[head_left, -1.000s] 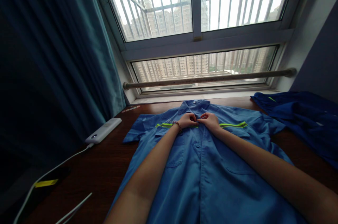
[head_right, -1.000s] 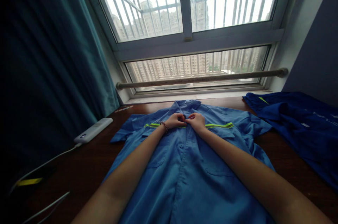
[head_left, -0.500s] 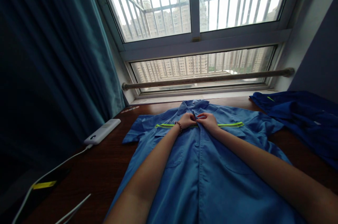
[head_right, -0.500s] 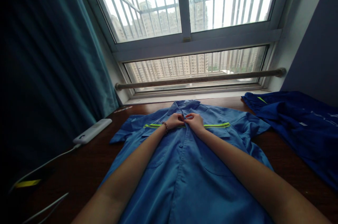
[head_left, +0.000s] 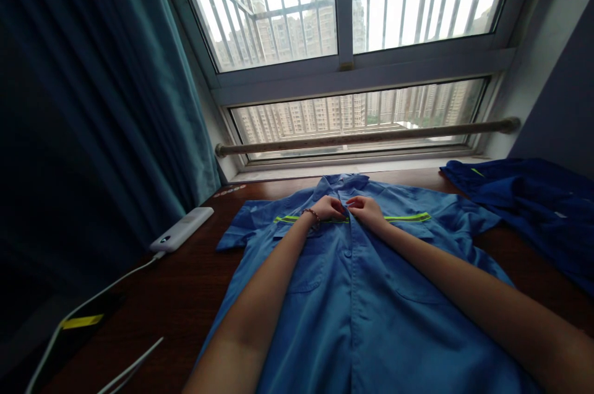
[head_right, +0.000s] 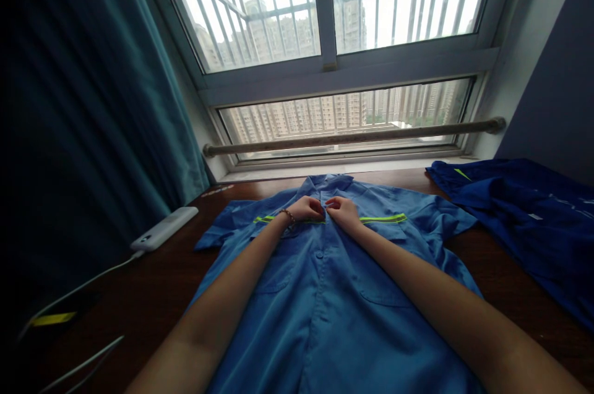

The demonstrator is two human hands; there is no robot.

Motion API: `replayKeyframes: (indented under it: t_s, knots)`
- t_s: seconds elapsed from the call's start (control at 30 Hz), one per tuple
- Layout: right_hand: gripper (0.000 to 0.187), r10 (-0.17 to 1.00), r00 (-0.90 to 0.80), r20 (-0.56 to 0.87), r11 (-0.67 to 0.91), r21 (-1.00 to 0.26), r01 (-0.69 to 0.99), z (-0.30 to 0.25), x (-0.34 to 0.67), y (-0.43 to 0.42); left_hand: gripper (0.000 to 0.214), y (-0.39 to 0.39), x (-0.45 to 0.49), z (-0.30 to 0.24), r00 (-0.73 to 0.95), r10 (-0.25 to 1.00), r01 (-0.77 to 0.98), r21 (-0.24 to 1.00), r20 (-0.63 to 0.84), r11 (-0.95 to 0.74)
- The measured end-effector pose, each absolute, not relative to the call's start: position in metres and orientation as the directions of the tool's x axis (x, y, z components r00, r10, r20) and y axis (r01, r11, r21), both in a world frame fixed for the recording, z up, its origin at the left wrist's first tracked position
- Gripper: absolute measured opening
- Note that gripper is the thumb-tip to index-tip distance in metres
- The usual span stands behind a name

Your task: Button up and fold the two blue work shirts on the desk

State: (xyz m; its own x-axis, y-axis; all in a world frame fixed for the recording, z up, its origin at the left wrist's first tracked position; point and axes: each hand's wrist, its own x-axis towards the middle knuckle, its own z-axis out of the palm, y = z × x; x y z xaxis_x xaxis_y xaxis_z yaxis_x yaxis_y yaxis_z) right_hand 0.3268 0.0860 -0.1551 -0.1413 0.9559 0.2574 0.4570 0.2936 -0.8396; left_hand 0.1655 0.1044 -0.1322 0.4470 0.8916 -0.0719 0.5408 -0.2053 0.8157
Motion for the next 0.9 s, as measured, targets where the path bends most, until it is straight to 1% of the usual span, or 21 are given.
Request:
replayKeyframes:
  t_s: [0.1,0.17,0.4,0.5,0.57,0.63,0.7,0.8,0.9]
  knots:
    - [0.018,0.901,-0.223,0.373,0.434,-0.736,0.520,-0.153,0.326,0.081,0.014,0.107,0.164,-0.133,0.440,0.891,0.562,0.808,-0.109,-0.178]
    - [0.017,0.868,-0.257,0.425,0.490,-0.655,0.575,-0.152,0.325,0.077,0.013,0.108,0.163,-0.133,0.436,0.889,0.574,0.803,-0.136,-0.159]
    - [0.016,0.781,-0.335,0.526,0.596,-0.472,0.650,-0.151,0.323,0.070,0.006,0.102,0.168,-0.126,0.398,0.885,0.574,0.818,-0.241,-0.036]
    - [0.014,0.739,-0.377,0.558,0.632,-0.381,0.675,-0.151,0.321,0.066,0.004,0.095,0.169,-0.118,0.392,0.859,0.568,0.821,-0.328,0.055]
    - [0.014,0.730,-0.402,0.553,0.638,-0.341,0.691,-0.150,0.321,0.064,0.006,0.091,0.169,-0.112,0.395,0.826,0.536,0.831,-0.402,0.149]
    - [0.014,0.735,-0.409,0.540,0.630,-0.321,0.707,-0.150,0.320,0.063,0.006,0.089,0.168,-0.109,0.400,0.791,0.475,0.843,-0.463,0.253]
    - [0.012,0.756,-0.397,0.520,0.606,-0.329,0.724,-0.151,0.319,0.064,0.008,0.089,0.168,-0.109,0.400,0.770,0.416,0.847,-0.497,0.330]
    - [0.009,0.818,-0.339,0.465,0.536,-0.399,0.744,-0.152,0.318,0.065,0.017,0.091,0.168,-0.113,0.393,0.770,0.388,0.850,-0.503,0.357]
    - [0.008,0.871,-0.271,0.410,0.458,-0.477,0.750,-0.155,0.318,0.068,0.019,0.093,0.170,-0.119,0.377,0.788,0.406,0.852,-0.487,0.332]
